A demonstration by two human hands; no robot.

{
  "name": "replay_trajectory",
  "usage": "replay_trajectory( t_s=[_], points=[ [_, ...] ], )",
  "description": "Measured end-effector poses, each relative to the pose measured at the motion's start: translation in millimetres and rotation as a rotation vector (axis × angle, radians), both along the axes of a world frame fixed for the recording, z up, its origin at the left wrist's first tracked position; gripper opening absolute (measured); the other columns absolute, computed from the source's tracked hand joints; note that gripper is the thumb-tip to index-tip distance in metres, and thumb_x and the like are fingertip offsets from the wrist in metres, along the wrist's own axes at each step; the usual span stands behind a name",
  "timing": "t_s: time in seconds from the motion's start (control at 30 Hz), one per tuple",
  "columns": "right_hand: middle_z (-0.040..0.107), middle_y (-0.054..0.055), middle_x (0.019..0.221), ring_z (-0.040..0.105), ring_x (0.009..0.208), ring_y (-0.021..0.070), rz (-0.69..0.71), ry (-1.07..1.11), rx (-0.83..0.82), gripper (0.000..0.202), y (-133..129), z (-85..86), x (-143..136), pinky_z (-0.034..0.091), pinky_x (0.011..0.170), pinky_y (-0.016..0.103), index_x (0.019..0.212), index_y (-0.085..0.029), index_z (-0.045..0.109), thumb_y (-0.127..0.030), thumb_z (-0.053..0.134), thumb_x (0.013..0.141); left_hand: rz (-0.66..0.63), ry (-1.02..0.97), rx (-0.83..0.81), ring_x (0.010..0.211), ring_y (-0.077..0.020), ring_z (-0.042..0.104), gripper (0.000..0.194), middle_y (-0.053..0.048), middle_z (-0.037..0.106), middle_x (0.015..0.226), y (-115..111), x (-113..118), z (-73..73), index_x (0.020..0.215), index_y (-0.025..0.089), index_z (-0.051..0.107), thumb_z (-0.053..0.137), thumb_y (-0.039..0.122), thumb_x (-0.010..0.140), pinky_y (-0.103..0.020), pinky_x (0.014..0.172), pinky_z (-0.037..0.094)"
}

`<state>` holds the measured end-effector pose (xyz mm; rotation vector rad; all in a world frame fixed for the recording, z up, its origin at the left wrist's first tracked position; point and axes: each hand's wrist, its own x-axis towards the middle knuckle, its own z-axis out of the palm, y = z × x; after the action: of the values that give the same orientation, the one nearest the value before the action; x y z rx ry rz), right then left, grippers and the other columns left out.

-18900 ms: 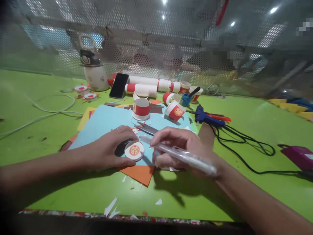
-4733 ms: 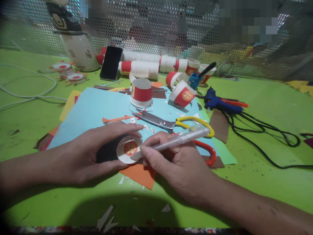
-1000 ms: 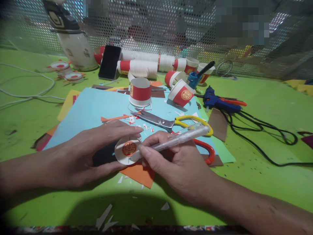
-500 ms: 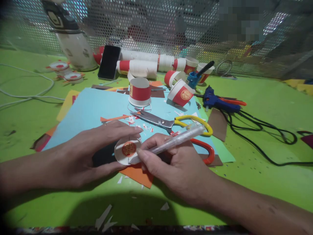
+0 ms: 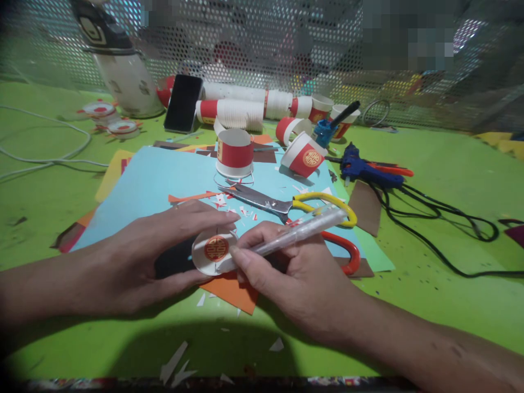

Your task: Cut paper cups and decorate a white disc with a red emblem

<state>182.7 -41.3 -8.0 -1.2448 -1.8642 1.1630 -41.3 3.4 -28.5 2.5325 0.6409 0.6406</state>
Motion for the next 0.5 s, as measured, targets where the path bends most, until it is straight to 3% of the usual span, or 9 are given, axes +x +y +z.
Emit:
replay_trajectory(
  t_s=[0.17,0.5],
  points=[
    [0.066,0.000,0.067,0.063,0.061,0.0142,0.003,0.000,-0.033,0.016,-1.2,0.2,0.2,0.052,0.054,0.026,0.080,-0.024,0.064,-0.026,0.053,0.091,0.005,-0.021,-0.003,0.110,-0.0264,0.058,0.062,-0.005,0.060,0.126,-1.3,-0.3,-0.1,0.142,0.038,0.031,0.058,0.030,0.088,-0.047,0.094,0.050],
    [0.065,-0.001,0.069,0.062,0.064,0.0132,0.023,0.008,-0.067,0.016,-0.9,-2.2,2.3,0.052,0.060,0.025,0.083,-0.023,0.063,-0.028,0.052,0.094,0.007,0.012,-0.010,0.116,-0.0269,0.056,0.063,-0.006,0.058,0.129,-1.6,-1.2,0.7,0.144,0.036,0.030,0.058,0.029,0.088,-0.047,0.099,0.048]
  ],
)
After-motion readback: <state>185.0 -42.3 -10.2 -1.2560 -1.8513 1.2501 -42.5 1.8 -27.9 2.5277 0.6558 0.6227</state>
